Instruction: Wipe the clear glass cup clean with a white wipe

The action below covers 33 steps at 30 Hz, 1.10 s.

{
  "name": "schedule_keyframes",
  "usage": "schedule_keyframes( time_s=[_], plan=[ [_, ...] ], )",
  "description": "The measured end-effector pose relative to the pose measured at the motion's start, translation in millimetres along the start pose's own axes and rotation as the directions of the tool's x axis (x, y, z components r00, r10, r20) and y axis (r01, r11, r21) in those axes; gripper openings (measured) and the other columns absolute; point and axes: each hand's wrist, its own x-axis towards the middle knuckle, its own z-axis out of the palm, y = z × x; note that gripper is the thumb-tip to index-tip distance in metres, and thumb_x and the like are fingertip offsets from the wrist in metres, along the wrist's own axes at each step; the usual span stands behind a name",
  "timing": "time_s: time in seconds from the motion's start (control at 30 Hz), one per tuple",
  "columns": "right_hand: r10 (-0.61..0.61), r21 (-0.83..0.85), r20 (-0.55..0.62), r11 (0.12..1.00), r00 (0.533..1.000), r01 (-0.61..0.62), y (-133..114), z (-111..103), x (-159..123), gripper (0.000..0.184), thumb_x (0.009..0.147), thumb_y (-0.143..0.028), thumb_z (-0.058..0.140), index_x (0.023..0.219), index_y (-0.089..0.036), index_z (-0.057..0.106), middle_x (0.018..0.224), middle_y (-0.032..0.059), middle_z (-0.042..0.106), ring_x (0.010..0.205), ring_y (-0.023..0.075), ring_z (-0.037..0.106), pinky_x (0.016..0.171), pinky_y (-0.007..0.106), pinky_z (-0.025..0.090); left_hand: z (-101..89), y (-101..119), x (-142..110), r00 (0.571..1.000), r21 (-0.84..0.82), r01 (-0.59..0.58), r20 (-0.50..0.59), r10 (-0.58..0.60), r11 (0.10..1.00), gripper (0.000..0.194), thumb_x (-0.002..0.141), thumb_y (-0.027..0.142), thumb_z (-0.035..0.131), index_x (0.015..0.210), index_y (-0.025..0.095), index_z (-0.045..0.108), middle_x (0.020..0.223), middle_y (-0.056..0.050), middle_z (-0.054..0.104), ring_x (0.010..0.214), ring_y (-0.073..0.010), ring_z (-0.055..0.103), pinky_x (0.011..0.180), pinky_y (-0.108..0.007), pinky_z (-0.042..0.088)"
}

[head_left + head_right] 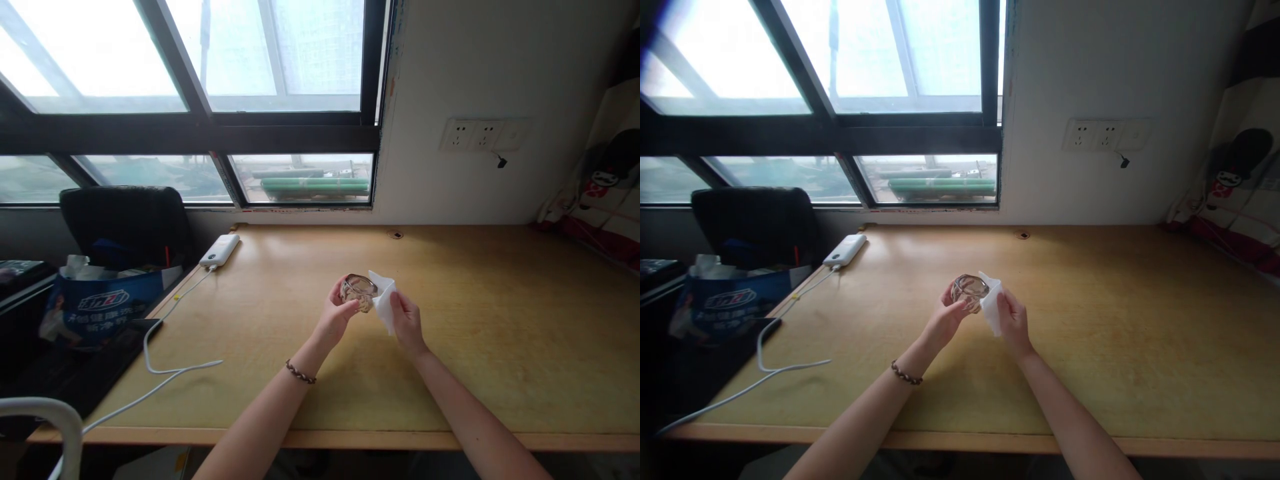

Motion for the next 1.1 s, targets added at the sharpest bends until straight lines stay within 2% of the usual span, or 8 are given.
schedule_keyframes(
  time_s=[0.13,0.27,0.4,0.63,0.8,0.93,1.0,1.1],
  plan=[
    [-0.254,-0.217,0.274,0.923,0.927,0.317,-9.3,1.5,-3.1,0.034,0.085,-0.034,0.041,0.114,-0.023,0.055,0.12,0.005,0.054,0.117,0.023,0.041,0.099,0.04,0.03,1.9,-3.3,-3.7,1.0,0.02,-0.001,-0.007,0.001,1.0,0.062,0.056,0.011,0.071,0.111,0.022,0.046,0.105,-0.006,0.058,0.091,-0.017,0.057,0.079,-0.029,0.044],
    [-0.293,-0.302,0.268,0.879,0.918,0.369,-6.1,0.9,-1.7,0.037,0.088,-0.026,0.033,0.123,-0.023,0.046,0.126,0.0049,0.049,0.121,0.0202,0.038,0.101,0.041,0.029,-1.1,-6.0,-3.8,0.999,-0.065,0.04,-0.002,-0.04,0.997,0.039,0.067,0.019,0.064,0.103,0.017,0.049,0.1,-0.007,0.059,0.087,-0.0169,0.058,0.075,-0.03,0.045],
    [-0.396,-0.316,0.477,0.756,0.785,0.573,-3.8,1.9,-2.7,0.039,0.087,-0.023,0.037,0.125,-0.025,0.043,0.128,0.0029,0.047,0.124,0.0203,0.034,0.104,0.044,0.025,-3.5,-7.3,-1.9,0.99,-0.168,0.136,-0.024,-0.142,0.976,0.025,0.074,0.027,0.056,0.096,0.015,0.056,0.093,-0.006,0.063,0.076,-0.0135,0.059,0.069,-0.025,0.045],
    [-0.383,-0.406,0.371,0.753,0.846,0.518,1.3,2.0,0.3,0.038,0.088,-0.023,0.034,0.125,-0.022,0.044,0.129,0.0058,0.045,0.124,0.0204,0.033,0.102,0.044,0.029,-5.0,-7.2,2.6,0.947,-0.25,0.308,-0.008,-0.32,0.918,0.04,0.076,0.048,0.047,0.093,0.015,0.06,0.086,-0.006,0.066,0.071,-0.0154,0.06,0.064,-0.027,0.047],
    [-0.403,-0.329,0.559,0.694,0.724,0.641,-0.8,5.6,-4.8,0.038,0.086,-0.023,0.038,0.124,-0.024,0.045,0.128,0.0036,0.047,0.124,0.02,0.034,0.102,0.043,0.029,-5.7,-20.8,-0.5,0.929,-0.167,0.353,-0.059,-0.366,0.921,0.042,0.075,0.048,0.05,0.096,0.014,0.06,0.075,-0.006,0.066,0.061,-0.0159,0.059,0.057,-0.026,0.044],
    [-0.336,-0.352,0.402,0.802,0.852,0.482,2.4,3.5,-0.3,0.035,0.087,-0.029,0.035,0.117,-0.022,0.053,0.12,0.0065,0.054,0.114,0.0216,0.045,0.095,0.039,0.036,-1.4,-32.4,-5.0,0.946,-0.018,0.313,-0.087,-0.313,0.95,0.034,0.073,0.043,0.054,0.092,0.016,0.061,0.07,-0.003,0.065,0.058,-0.0145,0.058,0.056,-0.025,0.043],
    [-0.223,-0.367,0.252,0.878,0.942,0.307,5.9,0.0,3.9,0.034,0.088,-0.034,0.034,0.102,-0.019,0.061,0.096,0.0073,0.065,0.089,0.0211,0.059,0.078,0.033,0.044,0.7,-31.9,-5.6,0.95,0.013,0.306,-0.06,-0.305,0.952,0.035,0.073,0.044,0.052,0.089,0.015,0.061,0.07,-0.003,0.065,0.061,-0.0153,0.059,0.059,-0.025,0.044],
    [-0.088,-0.334,0.174,0.932,0.981,0.142,8.8,-4.2,7.2,0.036,0.085,-0.041,0.038,0.079,-0.017,0.065,0.06,0.0013,0.061,0.053,0.0145,0.053,0.053,0.024,0.039,1.0,-23.5,-3.7,0.951,-0.045,0.295,-0.087,-0.298,0.955,0.035,0.071,0.044,0.051,0.085,0.014,0.062,0.076,-0.005,0.066,0.063,-0.0162,0.059,0.059,-0.026,0.044]
  ],
)
